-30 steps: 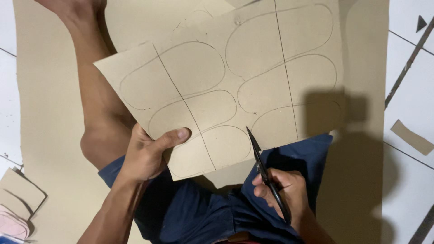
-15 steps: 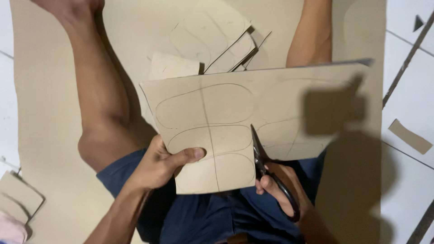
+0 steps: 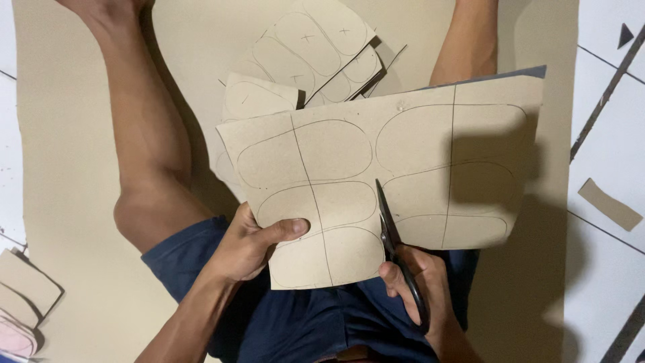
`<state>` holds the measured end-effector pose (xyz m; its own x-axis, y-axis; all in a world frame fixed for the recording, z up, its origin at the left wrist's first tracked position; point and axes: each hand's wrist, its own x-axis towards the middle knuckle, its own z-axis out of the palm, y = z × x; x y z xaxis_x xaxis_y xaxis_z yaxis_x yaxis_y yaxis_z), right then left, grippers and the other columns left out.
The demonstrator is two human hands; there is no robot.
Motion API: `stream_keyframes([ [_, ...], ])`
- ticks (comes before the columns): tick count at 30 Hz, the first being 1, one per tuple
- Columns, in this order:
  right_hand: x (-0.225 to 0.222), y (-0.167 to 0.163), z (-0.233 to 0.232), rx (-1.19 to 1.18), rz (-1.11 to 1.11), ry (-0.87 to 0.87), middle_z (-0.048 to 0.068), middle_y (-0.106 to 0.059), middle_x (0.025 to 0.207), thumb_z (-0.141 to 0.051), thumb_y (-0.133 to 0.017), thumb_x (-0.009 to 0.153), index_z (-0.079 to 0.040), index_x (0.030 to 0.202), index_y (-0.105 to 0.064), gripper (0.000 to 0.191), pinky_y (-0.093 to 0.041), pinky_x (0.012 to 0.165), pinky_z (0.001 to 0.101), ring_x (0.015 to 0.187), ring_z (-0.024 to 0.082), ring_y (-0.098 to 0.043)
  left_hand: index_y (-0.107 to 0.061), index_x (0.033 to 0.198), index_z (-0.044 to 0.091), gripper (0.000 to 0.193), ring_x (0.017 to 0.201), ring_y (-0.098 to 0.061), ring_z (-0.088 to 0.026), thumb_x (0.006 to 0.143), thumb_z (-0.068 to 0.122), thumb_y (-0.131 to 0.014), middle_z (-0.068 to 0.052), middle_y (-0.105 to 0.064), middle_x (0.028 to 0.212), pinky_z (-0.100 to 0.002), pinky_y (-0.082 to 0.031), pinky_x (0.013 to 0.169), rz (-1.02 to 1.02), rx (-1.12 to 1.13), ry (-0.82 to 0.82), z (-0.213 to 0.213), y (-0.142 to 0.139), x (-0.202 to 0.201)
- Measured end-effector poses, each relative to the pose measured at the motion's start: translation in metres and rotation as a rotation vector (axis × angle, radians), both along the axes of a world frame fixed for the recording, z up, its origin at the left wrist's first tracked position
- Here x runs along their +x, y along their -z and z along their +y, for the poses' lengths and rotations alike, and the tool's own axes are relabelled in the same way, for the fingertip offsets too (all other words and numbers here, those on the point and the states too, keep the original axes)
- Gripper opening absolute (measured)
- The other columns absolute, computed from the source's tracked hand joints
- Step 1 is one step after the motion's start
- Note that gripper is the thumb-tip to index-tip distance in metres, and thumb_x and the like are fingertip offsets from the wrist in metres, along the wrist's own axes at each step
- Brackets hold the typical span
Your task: The person sits on the workshop floor and cuts out drawn insole/sandal shape patterns from sheets of cardboard using scissors. They cut along traced outlines, separate the cut pieces, stack the finished patterns, briefly handle a printed magazine board, and place the stack of cut patterns on the workbench.
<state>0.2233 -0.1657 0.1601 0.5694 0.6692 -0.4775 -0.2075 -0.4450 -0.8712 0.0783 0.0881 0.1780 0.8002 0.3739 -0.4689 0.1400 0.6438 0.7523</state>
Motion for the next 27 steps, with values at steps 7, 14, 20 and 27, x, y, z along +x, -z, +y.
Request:
stream_keyframes([
  [7, 0.01, 0.0, -0.005, -0.034, -0.033, -0.005, 0.005, -0.056, 0.057, -0.05, -0.073, 0.089, 0.001, 0.072, -0.062, 0.055, -0.042, 0.044, 0.029, 0.049, 0.013, -0.052, -0.066, 0.125, -0.007, 0.041, 0.1, -0.07, -0.022, 0.085, -0.002, -0.074, -0.017, -0.074, 0.11, -0.037, -0.058, 0.089, 0.013, 0.033, 0.07, -0.007, 0.001, -0.002],
  [14, 0.01, -0.005, -0.007, -0.104, -0.162, 0.033, 0.005, -0.056, 0.055, -0.054, -0.068, 0.084, 0.001, 0.073, -0.068, 0.056, -0.042, 0.041, 0.0361, 0.045, 0.018, -0.052, -0.066, 0.123, -0.003, 0.042, 0.099, -0.072, -0.02, 0.081, -0.002, -0.073, -0.014, -0.075, 0.11, -0.037, -0.059, 0.087, 0.034, -0.127, 0.043, -0.022, 0.007, 0.008],
  [20, 0.023, -0.01, -0.009, 0.079, -0.29, -0.008, 0.0, -0.058, 0.063, -0.048, -0.063, 0.097, -0.002, 0.082, -0.065, 0.049, -0.043, 0.052, 0.0291, 0.058, 0.011, -0.052, -0.065, 0.125, -0.004, 0.043, 0.1, -0.071, -0.019, 0.082, -0.004, -0.073, -0.014, -0.074, 0.111, -0.035, -0.058, 0.088, -0.023, -0.115, 0.129, -0.036, 0.008, 0.014],
  [27, 0.03, -0.012, -0.024, -0.131, -0.206, 0.136, 0.01, -0.057, 0.061, -0.052, -0.069, 0.088, 0.005, 0.077, -0.07, 0.057, -0.042, 0.051, 0.0382, 0.056, 0.022, -0.051, -0.066, 0.124, -0.007, 0.04, 0.096, -0.072, -0.022, 0.084, -0.003, -0.073, -0.017, -0.076, 0.107, -0.036, -0.06, 0.087, -0.029, -0.165, 0.201, -0.051, 0.024, 0.027],
])
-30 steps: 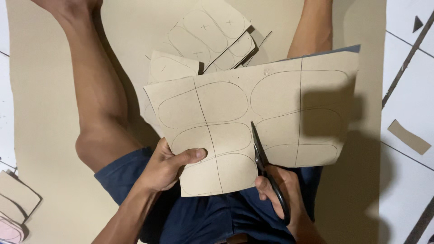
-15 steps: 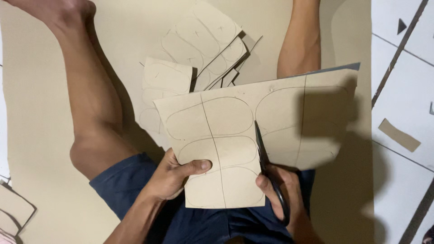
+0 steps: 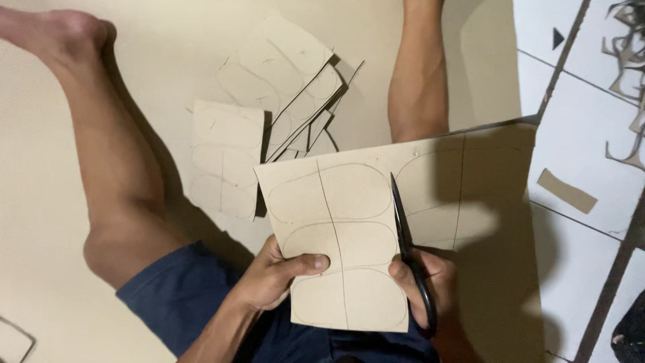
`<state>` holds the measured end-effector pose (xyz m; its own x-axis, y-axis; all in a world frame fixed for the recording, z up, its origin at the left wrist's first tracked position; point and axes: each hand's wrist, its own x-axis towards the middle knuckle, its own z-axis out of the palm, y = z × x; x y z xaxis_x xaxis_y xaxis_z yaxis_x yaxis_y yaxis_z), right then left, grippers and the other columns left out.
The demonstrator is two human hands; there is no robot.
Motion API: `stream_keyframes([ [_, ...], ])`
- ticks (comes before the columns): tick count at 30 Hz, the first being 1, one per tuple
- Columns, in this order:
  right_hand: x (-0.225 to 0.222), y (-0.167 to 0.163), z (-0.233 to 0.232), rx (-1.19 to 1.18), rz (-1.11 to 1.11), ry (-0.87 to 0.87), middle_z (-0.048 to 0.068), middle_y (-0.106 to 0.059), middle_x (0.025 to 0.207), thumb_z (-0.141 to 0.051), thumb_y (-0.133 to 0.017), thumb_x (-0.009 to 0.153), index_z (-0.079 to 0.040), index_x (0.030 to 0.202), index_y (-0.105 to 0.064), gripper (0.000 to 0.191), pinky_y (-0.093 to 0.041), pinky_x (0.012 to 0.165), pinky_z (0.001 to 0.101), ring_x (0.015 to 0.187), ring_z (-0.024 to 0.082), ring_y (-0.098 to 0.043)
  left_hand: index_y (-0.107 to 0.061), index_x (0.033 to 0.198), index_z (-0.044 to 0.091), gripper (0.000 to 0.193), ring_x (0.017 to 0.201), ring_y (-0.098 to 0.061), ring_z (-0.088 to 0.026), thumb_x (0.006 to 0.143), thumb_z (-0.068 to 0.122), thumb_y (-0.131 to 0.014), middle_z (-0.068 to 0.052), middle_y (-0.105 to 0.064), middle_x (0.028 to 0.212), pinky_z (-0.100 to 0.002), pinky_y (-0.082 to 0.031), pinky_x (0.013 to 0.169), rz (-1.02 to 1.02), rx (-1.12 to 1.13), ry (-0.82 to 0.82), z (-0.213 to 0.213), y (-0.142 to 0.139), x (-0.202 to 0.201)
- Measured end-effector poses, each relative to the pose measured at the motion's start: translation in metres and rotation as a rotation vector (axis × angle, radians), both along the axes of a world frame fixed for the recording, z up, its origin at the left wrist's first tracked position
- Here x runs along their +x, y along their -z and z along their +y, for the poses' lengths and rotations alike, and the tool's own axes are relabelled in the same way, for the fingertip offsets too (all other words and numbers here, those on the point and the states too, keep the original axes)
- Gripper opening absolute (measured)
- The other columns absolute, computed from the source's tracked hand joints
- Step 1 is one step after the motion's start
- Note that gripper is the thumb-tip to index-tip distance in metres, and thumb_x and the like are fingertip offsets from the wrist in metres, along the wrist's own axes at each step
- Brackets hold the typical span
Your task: The person sits on the workshop floor and cuts out drawn insole/sandal shape patterns from sheets of cardboard using scissors. They cut along traced outlines, separate the cut pieces, stack the finished patterns, briefly handle a printed magazine board, and place the stack of cut patterns on the workbench.
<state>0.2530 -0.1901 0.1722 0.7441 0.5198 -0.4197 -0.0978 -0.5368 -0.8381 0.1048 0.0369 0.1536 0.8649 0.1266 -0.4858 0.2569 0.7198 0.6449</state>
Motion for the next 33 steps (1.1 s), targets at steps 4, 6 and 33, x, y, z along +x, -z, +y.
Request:
stream_keyframes([
  [4, 0.021, 0.007, -0.016, 0.115, -0.171, -0.132, 0.007, -0.063, 0.077, -0.059, -0.051, 0.098, 0.0, 0.091, -0.064, 0.061, -0.048, 0.062, 0.0345, 0.069, 0.02, -0.059, -0.064, 0.128, -0.007, 0.046, 0.1, -0.071, -0.022, 0.083, -0.004, -0.073, -0.016, -0.075, 0.112, -0.036, -0.058, 0.087, -0.002, -0.07, 0.073, -0.01, 0.003, 0.009],
  [6, 0.026, 0.011, -0.019, 0.265, -0.049, -0.135, 0.009, -0.068, 0.09, -0.06, -0.048, 0.101, 0.002, 0.105, -0.063, 0.063, -0.05, 0.07, 0.035, 0.08, 0.022, -0.062, -0.062, 0.131, -0.004, 0.051, 0.102, -0.07, -0.021, 0.081, -0.004, -0.073, -0.014, -0.074, 0.115, -0.035, -0.058, 0.088, 0.006, -0.102, 0.099, -0.012, 0.003, 0.01],
  [33, 0.112, 0.02, 0.012, -0.357, -0.394, 0.209, 0.011, -0.068, 0.1, -0.023, -0.06, 0.104, -0.006, 0.107, -0.066, 0.018, -0.053, 0.058, 0.0367, 0.079, 0.021, -0.065, -0.034, 0.15, -0.009, 0.083, 0.131, -0.048, -0.042, 0.088, 0.023, -0.08, -0.035, -0.049, 0.14, -0.044, -0.041, 0.106, 0.455, 1.278, -0.263, 0.175, 0.066, -0.034],
])
